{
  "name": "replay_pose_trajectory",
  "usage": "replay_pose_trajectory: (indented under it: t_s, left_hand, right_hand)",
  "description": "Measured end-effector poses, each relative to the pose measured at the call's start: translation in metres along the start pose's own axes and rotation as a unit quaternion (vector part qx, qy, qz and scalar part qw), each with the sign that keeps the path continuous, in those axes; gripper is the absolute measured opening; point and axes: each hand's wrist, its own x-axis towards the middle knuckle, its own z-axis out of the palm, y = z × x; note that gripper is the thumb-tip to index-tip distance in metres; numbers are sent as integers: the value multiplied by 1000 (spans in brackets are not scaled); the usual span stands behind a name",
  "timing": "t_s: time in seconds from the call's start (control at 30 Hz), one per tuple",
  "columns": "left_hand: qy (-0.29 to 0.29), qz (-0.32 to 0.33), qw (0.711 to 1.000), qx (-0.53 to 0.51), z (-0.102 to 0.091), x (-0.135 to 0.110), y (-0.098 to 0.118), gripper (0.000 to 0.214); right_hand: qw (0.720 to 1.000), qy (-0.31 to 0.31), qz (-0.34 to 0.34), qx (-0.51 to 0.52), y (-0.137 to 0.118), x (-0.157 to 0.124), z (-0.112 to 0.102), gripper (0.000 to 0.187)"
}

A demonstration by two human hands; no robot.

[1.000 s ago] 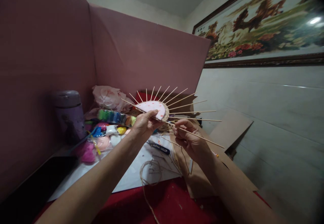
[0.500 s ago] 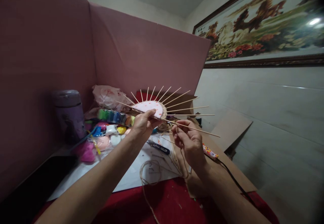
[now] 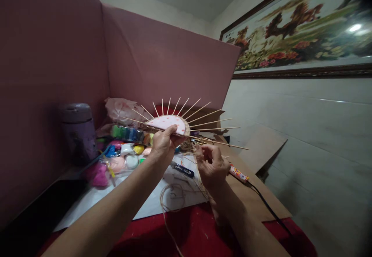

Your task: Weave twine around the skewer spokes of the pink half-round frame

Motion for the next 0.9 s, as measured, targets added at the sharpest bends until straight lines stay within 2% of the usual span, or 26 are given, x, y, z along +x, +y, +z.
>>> replay_pose_trajectory:
  t_s: [0.1,0.7,0.9]
  left_hand:
    - [3,4,1000,6,0,0,-1,14]
    - [2,-5,1000,9,0,-2,-3,16]
    - [2,-3,1000,6,0,0,0,14]
  right_hand:
    - [999,10,-31,-41,3,4,0,16]
    - [999,-1,-1,-39,1,7,-1,24]
    - [999,-50,6,-1,3,-2,-8,19]
